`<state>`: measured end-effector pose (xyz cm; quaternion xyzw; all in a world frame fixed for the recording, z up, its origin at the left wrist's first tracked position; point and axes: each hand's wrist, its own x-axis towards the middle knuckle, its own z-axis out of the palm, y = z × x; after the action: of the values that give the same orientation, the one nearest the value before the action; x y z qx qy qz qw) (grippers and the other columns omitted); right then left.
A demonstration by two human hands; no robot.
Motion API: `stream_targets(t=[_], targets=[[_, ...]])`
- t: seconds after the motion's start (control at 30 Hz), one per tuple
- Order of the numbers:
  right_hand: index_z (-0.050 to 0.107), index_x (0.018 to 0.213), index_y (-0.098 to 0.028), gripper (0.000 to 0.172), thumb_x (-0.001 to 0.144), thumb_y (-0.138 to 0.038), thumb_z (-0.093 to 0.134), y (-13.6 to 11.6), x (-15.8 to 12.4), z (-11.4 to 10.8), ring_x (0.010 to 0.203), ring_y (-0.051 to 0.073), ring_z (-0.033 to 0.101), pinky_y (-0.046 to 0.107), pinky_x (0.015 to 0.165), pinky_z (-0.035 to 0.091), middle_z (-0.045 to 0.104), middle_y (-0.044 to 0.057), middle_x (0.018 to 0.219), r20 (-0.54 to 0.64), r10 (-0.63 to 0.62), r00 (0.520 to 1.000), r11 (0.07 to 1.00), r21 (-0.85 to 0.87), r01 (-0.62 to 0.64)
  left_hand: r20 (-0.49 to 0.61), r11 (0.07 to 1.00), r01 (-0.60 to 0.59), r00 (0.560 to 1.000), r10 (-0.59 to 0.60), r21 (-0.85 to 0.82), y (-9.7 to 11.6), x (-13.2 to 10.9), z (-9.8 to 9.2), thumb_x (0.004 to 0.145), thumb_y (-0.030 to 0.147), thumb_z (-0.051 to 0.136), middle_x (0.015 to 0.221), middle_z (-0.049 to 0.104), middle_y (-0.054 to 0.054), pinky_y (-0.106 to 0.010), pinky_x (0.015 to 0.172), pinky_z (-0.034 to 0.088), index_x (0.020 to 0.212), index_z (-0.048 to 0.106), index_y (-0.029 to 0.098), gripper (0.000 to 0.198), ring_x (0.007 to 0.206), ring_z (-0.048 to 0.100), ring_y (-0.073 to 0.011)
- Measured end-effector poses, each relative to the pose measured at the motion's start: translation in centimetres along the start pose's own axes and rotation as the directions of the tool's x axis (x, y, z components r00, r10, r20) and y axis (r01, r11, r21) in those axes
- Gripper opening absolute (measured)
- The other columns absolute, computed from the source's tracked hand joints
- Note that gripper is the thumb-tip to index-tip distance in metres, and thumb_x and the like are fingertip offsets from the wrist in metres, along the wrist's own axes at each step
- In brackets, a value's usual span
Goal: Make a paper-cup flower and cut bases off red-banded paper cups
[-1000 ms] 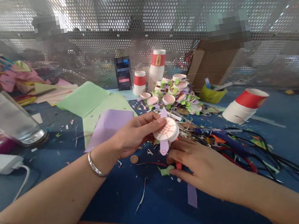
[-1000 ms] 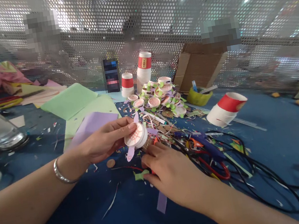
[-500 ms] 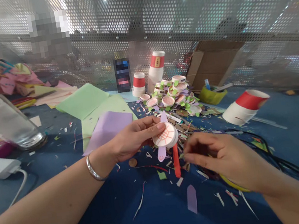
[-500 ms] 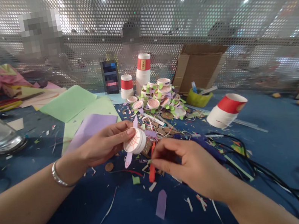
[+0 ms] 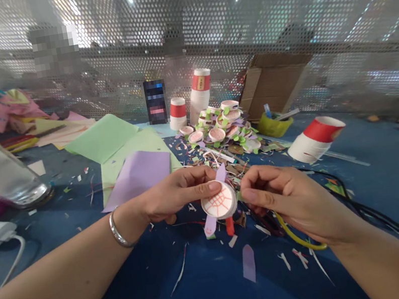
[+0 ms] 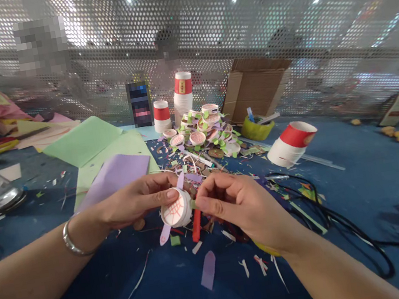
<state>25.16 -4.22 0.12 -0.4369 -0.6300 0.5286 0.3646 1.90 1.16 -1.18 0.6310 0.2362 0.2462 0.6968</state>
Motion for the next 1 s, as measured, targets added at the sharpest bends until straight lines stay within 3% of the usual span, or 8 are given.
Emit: stream_targets(t=[0.13,0.3,0.53,1.0], targets=[[0.065,0.081,-0.02,0.032,0.086,-0.05,0.077,0.08,0.05,0.17,0.06,0.009,0.043,0.023,0.053,0.034,0.054,-0.003,0.071,0.009,0.021,1.0,0.999,-0.026,-0.021,0.019,0.996,0.042,0.999,-0.044,0.074,0.05,-0.13,-0.02,0.096,0.042,0.066,0.076,0.063,0.001,-0.016,0.042,0.03,0.099,0.065,0.017,0.025,0.058,0.05,-0.0069],[0.065,0.081,-0.02,0.032,0.086,-0.048,0.078,0.06,-0.07,0.2,0.06,0.009,0.044,0.022,0.054,0.035,0.054,-0.003,0.07,0.025,0.025,0.999,1.0,0.002,-0.025,0.031,0.997,0.033,0.999,-0.035,0.07,0.06,-0.11,0.0,0.096,0.039,0.066,0.075,0.061,0.001,-0.015,0.044,0.033,0.096,0.063,0.016,0.024,0.057,0.049,-0.0062],[0.064,0.08,-0.019,0.031,0.085,-0.046,0.08,-0.18,-0.28,0.14,0.059,0.008,0.046,0.02,0.054,0.039,0.053,-0.004,0.068,0.049,0.047,0.998,0.997,0.063,-0.05,0.039,0.992,0.066,0.997,-0.071,0.11,-0.1,-0.24,-0.37,0.096,0.045,0.064,0.081,0.062,0.001,-0.014,0.039,0.028,0.104,0.064,0.018,0.029,0.059,0.048,-0.0069],[0.063,0.08,-0.02,0.033,0.086,-0.049,0.078,0.01,-0.13,0.16,0.058,0.008,0.046,0.021,0.053,0.037,0.054,-0.004,0.068,0.075,0.053,0.996,0.998,0.014,-0.054,0.059,0.996,0.008,0.998,-0.013,0.088,-0.24,0.02,-0.29,0.094,0.041,0.067,0.086,0.065,-0.002,-0.02,0.06,0.041,0.098,0.065,0.016,0.025,0.073,0.057,-0.0103]])
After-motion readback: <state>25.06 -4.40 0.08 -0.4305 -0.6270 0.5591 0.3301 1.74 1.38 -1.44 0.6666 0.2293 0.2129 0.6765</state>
